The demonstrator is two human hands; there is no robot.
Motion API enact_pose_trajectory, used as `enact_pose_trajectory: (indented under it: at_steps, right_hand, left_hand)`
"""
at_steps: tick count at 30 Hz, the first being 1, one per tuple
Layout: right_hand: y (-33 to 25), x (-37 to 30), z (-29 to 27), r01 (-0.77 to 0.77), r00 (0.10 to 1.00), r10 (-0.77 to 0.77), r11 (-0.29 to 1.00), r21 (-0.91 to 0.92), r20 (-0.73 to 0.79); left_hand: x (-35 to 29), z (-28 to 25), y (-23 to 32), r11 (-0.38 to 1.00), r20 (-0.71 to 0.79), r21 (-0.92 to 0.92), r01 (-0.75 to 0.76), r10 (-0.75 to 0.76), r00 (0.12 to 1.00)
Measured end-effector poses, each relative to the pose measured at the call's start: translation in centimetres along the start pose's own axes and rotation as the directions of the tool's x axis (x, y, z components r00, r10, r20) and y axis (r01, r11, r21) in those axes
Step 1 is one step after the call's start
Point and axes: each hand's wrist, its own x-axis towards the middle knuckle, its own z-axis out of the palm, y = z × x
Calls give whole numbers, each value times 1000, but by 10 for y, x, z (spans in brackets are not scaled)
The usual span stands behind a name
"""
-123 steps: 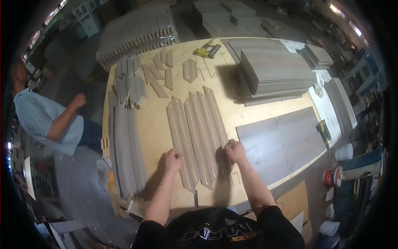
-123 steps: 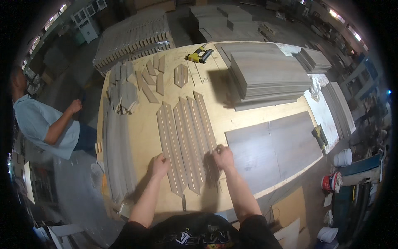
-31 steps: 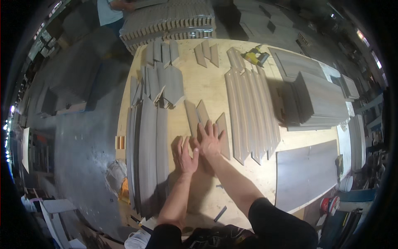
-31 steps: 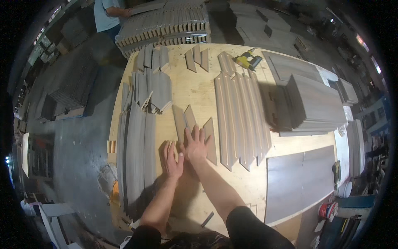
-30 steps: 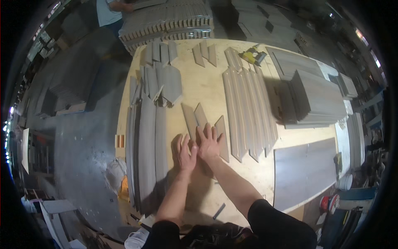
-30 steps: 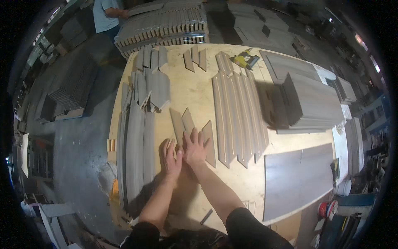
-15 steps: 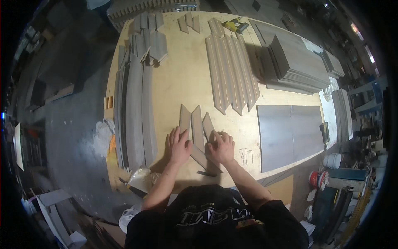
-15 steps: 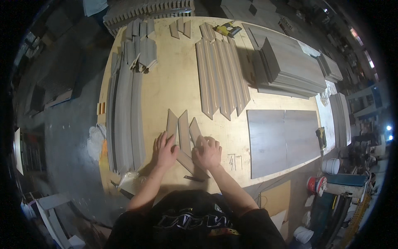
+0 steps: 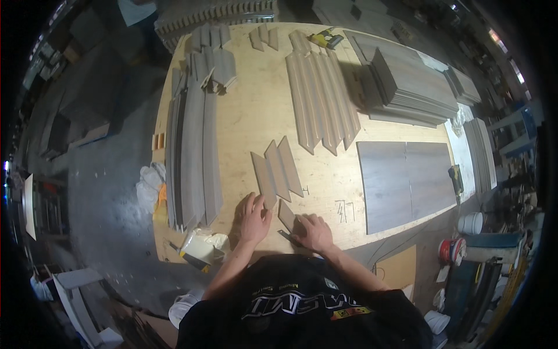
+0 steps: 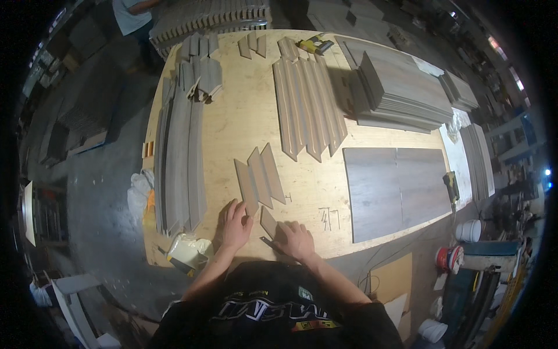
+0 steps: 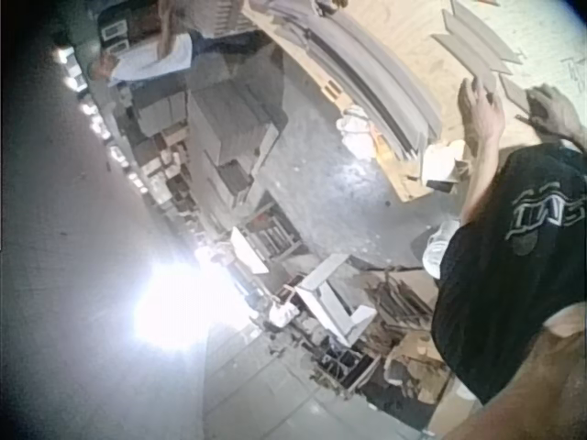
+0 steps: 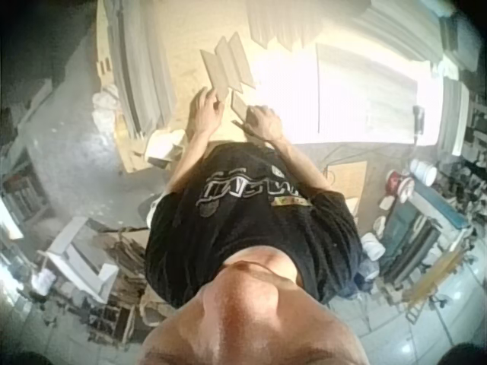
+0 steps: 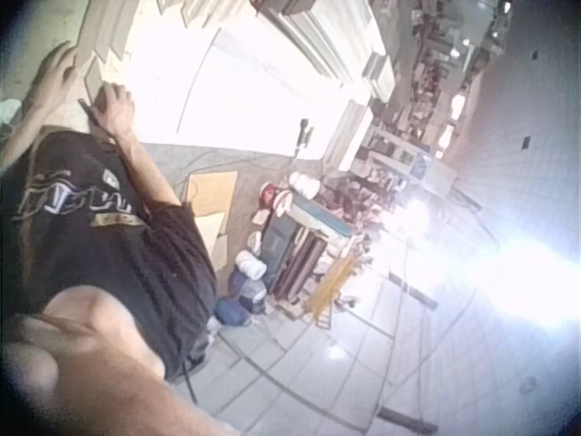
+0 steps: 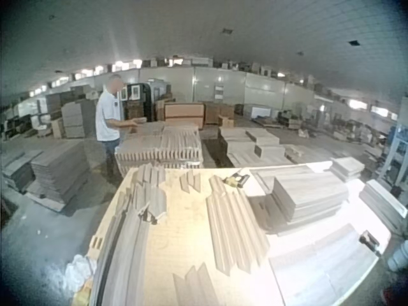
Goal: The person applies adhesive to wooden frame pieces with a pad, aligns the pieces along the edges of a wooden panel, and secures them to the panel using a nail gun.
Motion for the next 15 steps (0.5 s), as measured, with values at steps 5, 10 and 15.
enact_pose_trajectory:
  at_steps: [5, 10, 15]
  right_hand:
    - [29, -9, 14, -171, 974, 201, 954, 248, -102]
    - [25, 21, -14, -366, 917, 398, 813, 454, 26]
    - [-7, 75, 5, -44, 992, 119, 675, 736, -50]
  left_hand:
    - [29, 0, 13, 997, 16, 77, -9, 8, 1000]
    - [38, 5, 18, 989, -151, 40, -139, 144, 978]
    - [13, -12, 61, 815, 71, -578, 46, -6, 997]
